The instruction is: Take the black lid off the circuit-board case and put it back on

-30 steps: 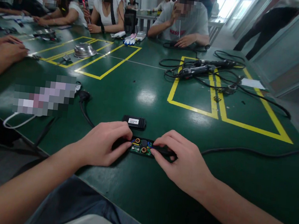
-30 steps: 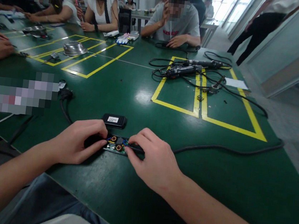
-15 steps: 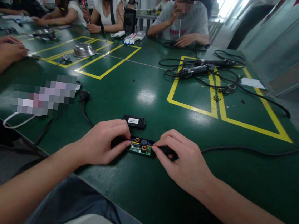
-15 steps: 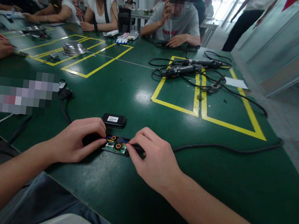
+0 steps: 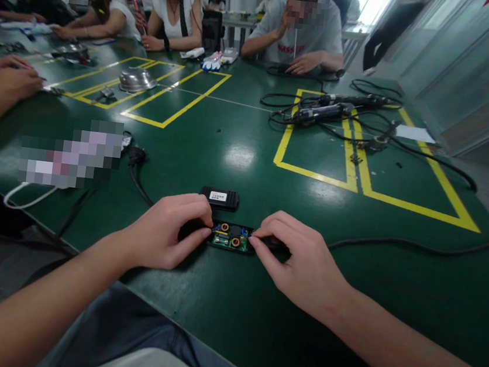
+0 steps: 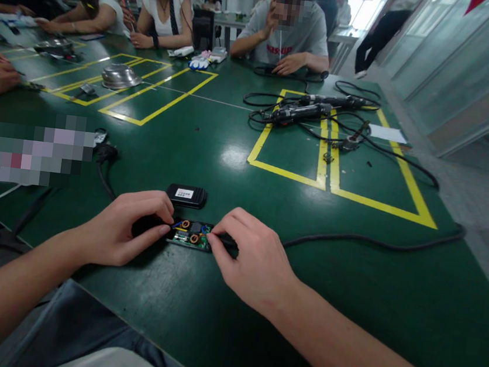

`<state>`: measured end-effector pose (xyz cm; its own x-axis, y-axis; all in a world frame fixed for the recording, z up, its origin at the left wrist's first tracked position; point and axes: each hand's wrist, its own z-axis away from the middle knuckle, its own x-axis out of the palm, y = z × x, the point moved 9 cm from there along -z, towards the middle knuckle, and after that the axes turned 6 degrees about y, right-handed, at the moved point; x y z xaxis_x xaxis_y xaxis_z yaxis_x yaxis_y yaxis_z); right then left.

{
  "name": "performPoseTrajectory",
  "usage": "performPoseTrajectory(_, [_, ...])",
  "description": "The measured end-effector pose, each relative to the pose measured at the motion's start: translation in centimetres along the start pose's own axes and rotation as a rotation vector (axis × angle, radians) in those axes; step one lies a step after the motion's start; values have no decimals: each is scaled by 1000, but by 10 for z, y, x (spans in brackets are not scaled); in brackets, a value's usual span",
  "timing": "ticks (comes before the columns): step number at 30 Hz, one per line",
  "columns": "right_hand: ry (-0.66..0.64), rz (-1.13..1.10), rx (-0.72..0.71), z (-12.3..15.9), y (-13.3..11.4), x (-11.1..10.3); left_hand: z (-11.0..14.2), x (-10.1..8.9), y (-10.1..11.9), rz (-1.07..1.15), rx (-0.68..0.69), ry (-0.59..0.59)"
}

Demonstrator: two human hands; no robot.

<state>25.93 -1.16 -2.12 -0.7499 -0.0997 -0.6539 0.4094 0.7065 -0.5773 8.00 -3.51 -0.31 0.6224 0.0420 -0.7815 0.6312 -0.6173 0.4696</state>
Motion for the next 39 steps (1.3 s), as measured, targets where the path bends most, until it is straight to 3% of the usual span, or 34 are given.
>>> performPoseTrajectory(29, [-20,-6,13,0,-1,0,0,2,-1,-4,-4,-9])
performPoseTrajectory(39, [-76,84,-50,-1,-6,3,-2,0,8,-17,93,5])
